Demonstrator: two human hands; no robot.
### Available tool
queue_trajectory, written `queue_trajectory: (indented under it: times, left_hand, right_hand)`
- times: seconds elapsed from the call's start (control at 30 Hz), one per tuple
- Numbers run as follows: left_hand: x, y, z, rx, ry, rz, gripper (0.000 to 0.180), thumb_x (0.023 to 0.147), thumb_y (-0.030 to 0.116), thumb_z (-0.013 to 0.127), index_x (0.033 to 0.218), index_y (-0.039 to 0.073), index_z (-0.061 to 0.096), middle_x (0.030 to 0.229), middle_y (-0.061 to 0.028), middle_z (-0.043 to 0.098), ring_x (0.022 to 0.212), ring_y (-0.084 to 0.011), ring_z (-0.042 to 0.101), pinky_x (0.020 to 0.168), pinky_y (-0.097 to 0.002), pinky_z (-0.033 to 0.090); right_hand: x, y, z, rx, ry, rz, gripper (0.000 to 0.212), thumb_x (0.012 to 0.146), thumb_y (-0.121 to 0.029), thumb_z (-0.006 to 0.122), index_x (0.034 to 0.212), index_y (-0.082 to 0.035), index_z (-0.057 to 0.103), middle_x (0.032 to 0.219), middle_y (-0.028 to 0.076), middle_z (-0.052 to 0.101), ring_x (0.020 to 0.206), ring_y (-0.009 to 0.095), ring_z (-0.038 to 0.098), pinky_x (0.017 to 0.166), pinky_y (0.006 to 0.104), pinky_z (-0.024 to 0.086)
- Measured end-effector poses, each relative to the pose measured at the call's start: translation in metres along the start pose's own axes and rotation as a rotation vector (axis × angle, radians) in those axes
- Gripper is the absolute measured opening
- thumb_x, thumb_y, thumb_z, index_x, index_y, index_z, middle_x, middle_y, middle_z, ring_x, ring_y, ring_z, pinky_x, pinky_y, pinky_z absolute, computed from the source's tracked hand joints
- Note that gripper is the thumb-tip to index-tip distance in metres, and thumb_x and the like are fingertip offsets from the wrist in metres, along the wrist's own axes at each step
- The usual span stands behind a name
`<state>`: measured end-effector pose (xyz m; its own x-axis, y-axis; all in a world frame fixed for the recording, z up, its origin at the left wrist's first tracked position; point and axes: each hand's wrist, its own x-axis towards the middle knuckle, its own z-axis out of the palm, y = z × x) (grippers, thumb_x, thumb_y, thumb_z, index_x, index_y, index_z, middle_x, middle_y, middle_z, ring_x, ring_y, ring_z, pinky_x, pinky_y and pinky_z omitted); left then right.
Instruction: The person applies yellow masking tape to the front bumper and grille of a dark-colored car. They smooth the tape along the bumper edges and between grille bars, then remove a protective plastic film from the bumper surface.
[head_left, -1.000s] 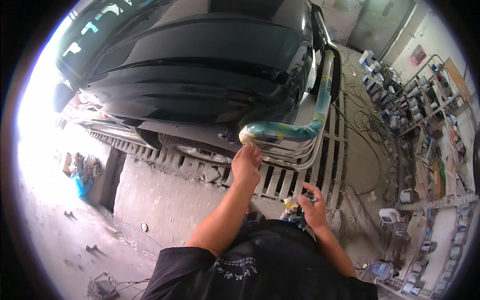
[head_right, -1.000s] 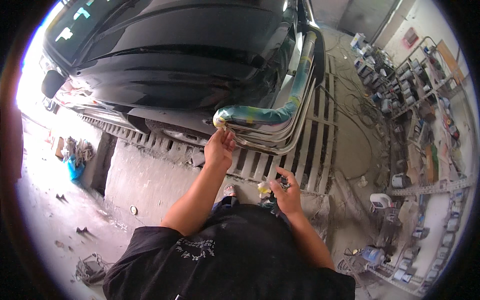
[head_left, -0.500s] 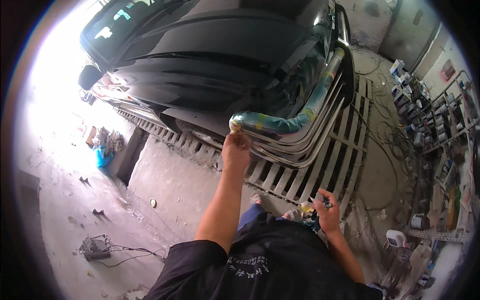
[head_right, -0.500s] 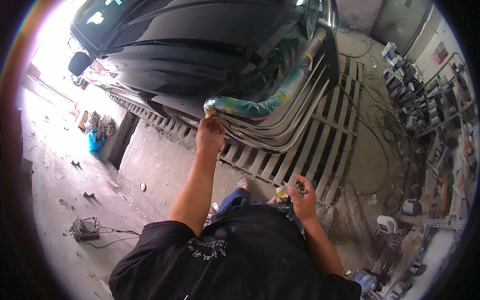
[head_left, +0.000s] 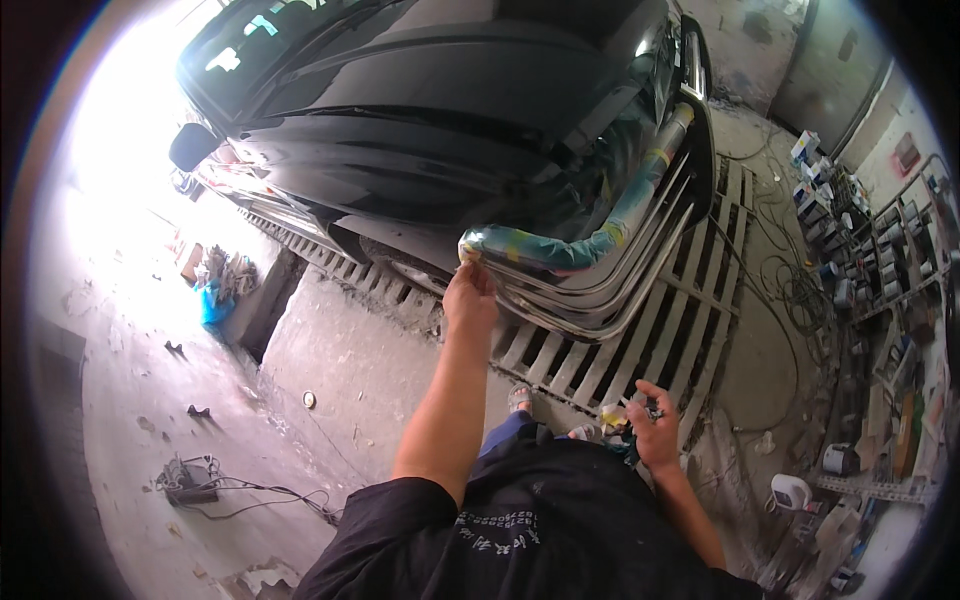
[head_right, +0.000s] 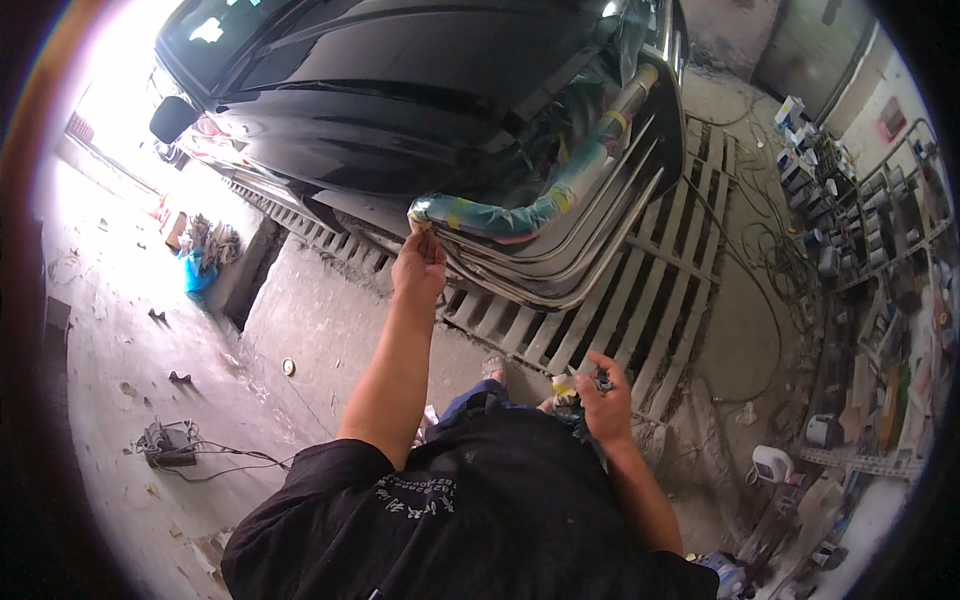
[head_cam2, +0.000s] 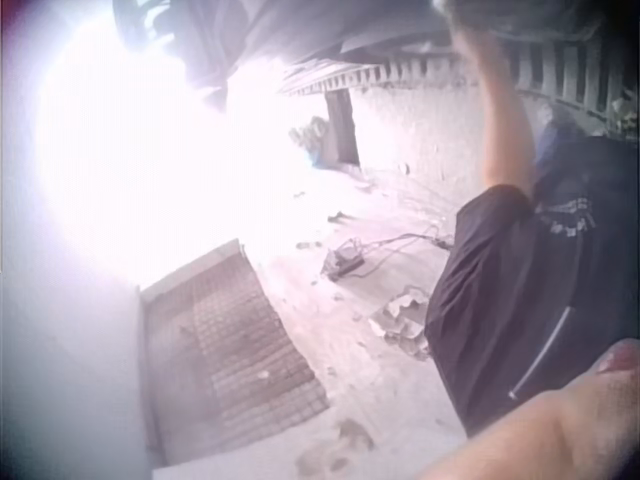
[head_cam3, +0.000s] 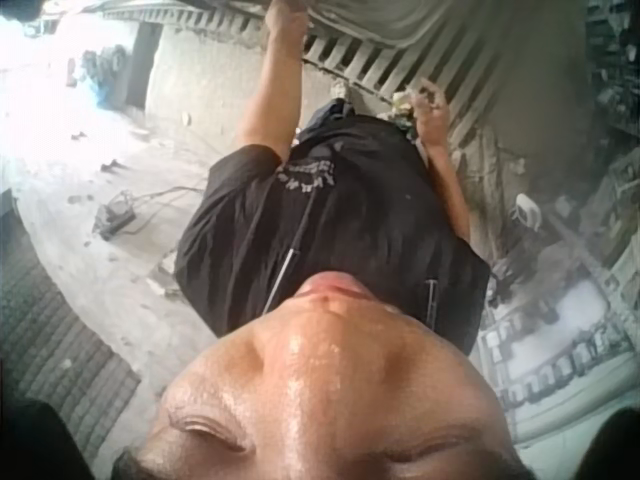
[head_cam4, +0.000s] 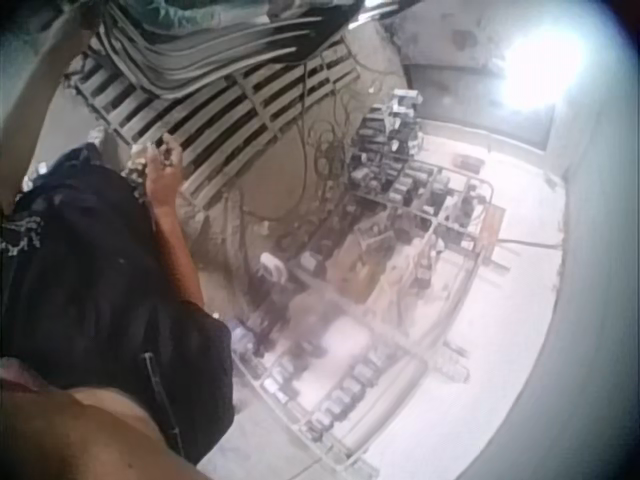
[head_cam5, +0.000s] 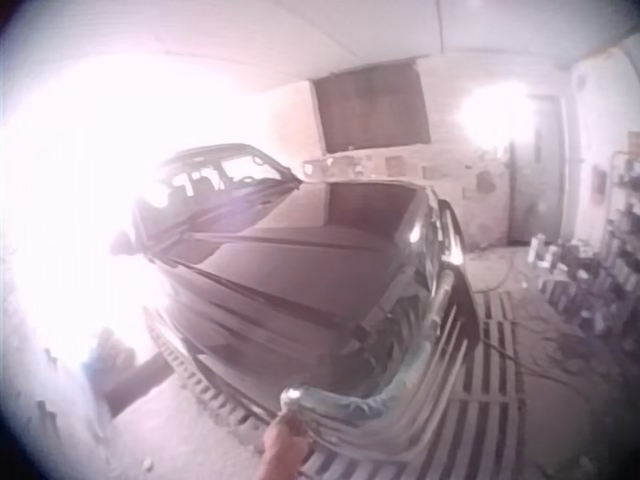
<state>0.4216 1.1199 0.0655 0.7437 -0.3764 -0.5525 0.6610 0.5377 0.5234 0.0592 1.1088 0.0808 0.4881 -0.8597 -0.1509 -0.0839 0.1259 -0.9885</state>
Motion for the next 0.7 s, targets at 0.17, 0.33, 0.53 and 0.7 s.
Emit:
queue_trajectory:
  times: [0.17,0.33,0.53,0.7]
  left_hand:
    - [0.002,-0.009,0.005,-0.034,-0.001,0.032,0.010,0.090,0.016,0.055,0.092,0.007,0.059,0.076,-0.0007,0.059,0.066,-0.0125,0.055,0.057,-0.0261,0.044]
    - [-0.001,-0.001,0.000,-0.168,-0.229,0.046,0.008,0.089,0.013,0.055,0.090,0.007,0.059,0.076,-0.0013,0.059,0.063,-0.0133,0.053,0.056,-0.0257,0.042]
    - [-0.019,0.023,-0.004,0.378,-0.197,0.208,0.012,0.090,0.015,0.056,0.087,0.005,0.060,0.075,-0.0037,0.060,0.063,-0.0131,0.054,0.054,-0.0243,0.041]
    - [-0.022,0.058,0.012,0.812,-0.172,0.187,0.018,0.090,0.021,0.058,0.091,0.004,0.062,0.072,-0.0023,0.060,0.061,-0.0109,0.055,0.053,-0.0241,0.042]
  right_hand:
    - [0.001,0.007,0.000,0.004,-0.011,0.007,0.036,0.083,-0.017,0.065,0.114,-0.003,0.056,0.083,-0.002,0.052,0.073,0.005,0.050,0.066,0.0208,0.044]
    - [-0.001,-0.011,0.000,-0.084,0.013,-0.035,0.036,0.082,-0.017,0.065,0.114,-0.003,0.056,0.082,-0.002,0.053,0.072,0.005,0.049,0.066,0.0206,0.043]
    - [0.001,0.007,-0.009,-0.088,0.034,-0.064,0.034,0.083,-0.016,0.065,0.114,-0.003,0.056,0.082,-0.003,0.052,0.071,0.005,0.049,0.065,0.0203,0.043]
    - [0.002,-0.008,-0.001,-0.081,0.024,-0.028,0.033,0.084,-0.016,0.064,0.114,-0.002,0.056,0.082,-0.003,0.052,0.070,0.005,0.050,0.063,0.0204,0.043]
